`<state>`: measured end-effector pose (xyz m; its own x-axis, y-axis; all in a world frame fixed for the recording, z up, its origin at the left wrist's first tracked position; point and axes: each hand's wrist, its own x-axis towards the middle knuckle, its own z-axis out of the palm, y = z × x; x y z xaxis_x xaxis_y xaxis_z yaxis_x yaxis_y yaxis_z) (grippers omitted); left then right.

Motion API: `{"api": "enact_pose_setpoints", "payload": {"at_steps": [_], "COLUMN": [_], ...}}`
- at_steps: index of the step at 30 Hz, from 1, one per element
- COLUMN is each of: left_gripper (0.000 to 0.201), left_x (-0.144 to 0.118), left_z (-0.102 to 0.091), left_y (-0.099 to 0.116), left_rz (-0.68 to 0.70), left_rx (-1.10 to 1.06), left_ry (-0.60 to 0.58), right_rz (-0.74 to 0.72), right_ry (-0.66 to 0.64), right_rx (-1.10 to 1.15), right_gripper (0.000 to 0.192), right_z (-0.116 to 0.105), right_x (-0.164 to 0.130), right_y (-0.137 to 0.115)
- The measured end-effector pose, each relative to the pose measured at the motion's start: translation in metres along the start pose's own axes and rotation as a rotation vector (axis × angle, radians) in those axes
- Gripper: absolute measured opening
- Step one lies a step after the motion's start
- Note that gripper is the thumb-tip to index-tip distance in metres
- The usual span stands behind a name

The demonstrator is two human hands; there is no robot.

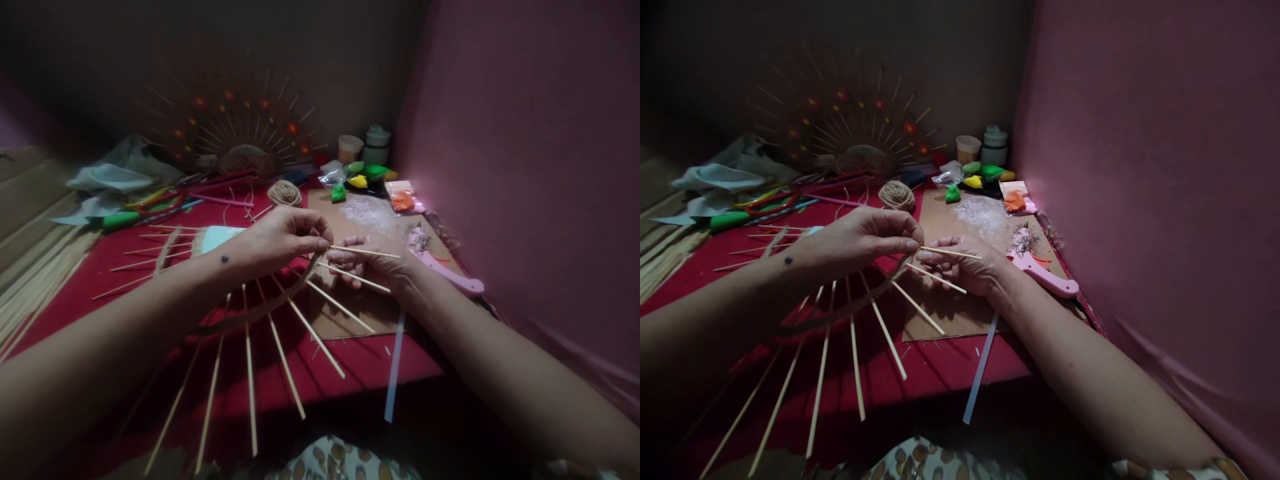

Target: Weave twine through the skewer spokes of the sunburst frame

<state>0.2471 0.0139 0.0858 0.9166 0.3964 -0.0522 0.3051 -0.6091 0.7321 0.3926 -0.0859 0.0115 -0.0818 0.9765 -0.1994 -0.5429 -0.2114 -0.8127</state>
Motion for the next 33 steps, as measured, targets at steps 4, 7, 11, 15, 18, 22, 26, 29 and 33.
{"api": "enact_pose_setpoints", "payload": {"at_steps": [4,7,11,15,18,22,26,29,33], "left_gripper": [0.015,0.016,0.014,0.013,0.014,0.015,0.017,0.018,0.014], "left_x": [-0.001,-0.001,0.0,0.001,0.002,0.003,0.003,0.003,0.002], "left_z": [0.0,0.001,0.0,0.0,0.001,0.001,-0.003,-0.005,-0.004], "left_y": [0.003,0.002,-0.002,-0.005,-0.007,-0.008,-0.01,-0.012,-0.01], "left_rz": [-0.002,0.012,0.035,0.055,0.058,0.052,0.074,0.087,0.069], "left_rx": [0.002,-0.005,-0.041,-0.088,-0.106,-0.117,-0.095,-0.105,-0.099], "left_ry": [-0.016,-0.011,-0.016,-0.033,-0.048,-0.061,-0.087,-0.131,-0.103], "right_rz": [0.009,-0.002,-0.006,0.008,0.023,0.03,0.036,0.037,0.045], "right_ry": [-0.024,-0.042,-0.039,-0.103,-0.141,-0.136,-0.092,-0.082,-0.079], "right_rx": [-0.002,-0.03,-0.063,-0.069,-0.039,-0.017,-0.018,-0.033,-0.043], "right_gripper": [0.021,0.022,0.02,0.019,0.015,0.016,0.021,0.022,0.022], "right_z": [0.008,0.015,0.014,0.006,0.0,0.0,0.004,0.005,0.005], "right_x": [-0.003,-0.006,-0.005,0.0,0.003,0.004,0.002,0.001,0.002], "right_y": [-0.001,-0.002,-0.002,0.001,0.004,0.005,0.003,0.003,0.004]}}
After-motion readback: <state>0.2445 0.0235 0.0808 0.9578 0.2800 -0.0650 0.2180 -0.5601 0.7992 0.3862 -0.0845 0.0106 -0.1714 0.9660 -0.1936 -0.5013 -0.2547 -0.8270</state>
